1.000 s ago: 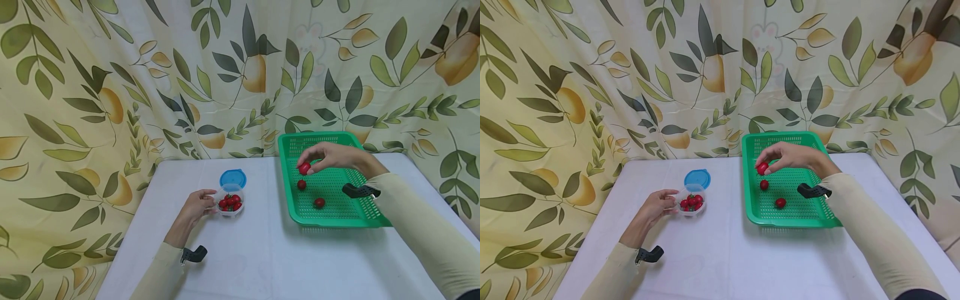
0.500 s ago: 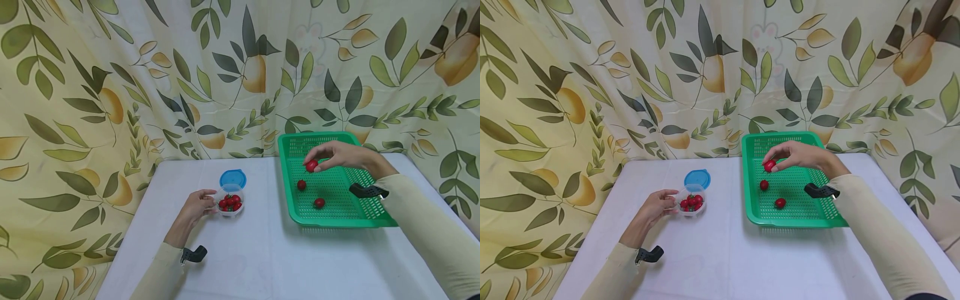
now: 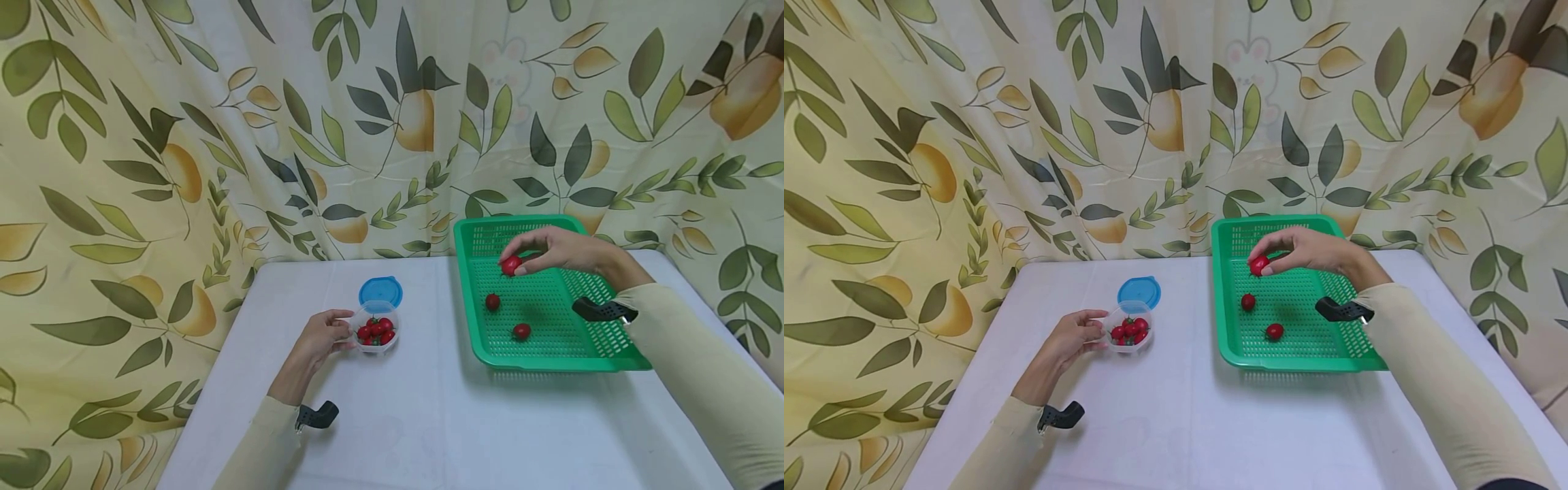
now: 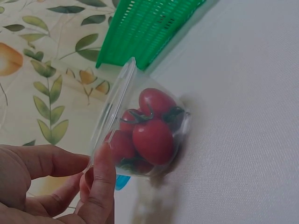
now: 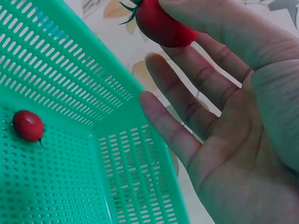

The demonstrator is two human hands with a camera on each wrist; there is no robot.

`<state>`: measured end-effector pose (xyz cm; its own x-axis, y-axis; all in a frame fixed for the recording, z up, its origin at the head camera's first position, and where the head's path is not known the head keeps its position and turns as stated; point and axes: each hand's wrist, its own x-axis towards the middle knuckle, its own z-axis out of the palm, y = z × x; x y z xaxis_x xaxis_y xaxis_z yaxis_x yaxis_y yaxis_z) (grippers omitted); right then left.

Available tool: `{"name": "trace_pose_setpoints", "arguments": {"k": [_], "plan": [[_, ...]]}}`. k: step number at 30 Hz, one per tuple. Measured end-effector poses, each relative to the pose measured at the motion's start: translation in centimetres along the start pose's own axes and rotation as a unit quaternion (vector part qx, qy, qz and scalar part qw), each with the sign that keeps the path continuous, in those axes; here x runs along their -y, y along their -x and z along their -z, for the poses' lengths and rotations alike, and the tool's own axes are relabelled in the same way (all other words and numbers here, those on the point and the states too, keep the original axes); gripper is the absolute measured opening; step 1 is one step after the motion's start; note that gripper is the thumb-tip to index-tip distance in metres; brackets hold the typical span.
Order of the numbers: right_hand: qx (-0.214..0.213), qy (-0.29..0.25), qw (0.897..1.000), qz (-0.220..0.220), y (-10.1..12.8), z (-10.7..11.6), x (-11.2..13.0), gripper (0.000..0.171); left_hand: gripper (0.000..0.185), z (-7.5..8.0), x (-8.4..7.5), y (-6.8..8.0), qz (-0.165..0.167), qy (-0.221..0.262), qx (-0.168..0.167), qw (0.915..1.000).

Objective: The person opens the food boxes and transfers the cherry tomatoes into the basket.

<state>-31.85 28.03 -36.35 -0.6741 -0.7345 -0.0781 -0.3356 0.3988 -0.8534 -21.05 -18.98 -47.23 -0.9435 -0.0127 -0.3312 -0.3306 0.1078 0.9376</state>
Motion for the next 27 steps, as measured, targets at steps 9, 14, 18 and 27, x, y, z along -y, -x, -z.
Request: {"name": "trace_pose_setpoints", "arguments": {"k": [9,14,18,27], "plan": [[0.017,-0.023,1.000,0.010,-0.3,0.1,0.1,0.032,0.041,0.1,0.3,-0.1,-0.003,0.000,-0.001,1.0000],[0.014,-0.008,1.000,0.015,-0.7,-0.1,0.4,0.030,0.044,0.1,0.2,-0.2,-0.005,0.004,0.004,1.0000],[0.020,0.004,1.000,0.020,-1.6,-0.5,0.5,0.030,0.044,0.2,0.1,-0.1,-0.006,0.004,0.007,1.0000],[0.056,-0.004,0.998,0.019,-4.3,-2.3,1.8,0.030,0.044,0.2,0.0,0.0,-0.002,-0.005,0.004,1.0000]]}}
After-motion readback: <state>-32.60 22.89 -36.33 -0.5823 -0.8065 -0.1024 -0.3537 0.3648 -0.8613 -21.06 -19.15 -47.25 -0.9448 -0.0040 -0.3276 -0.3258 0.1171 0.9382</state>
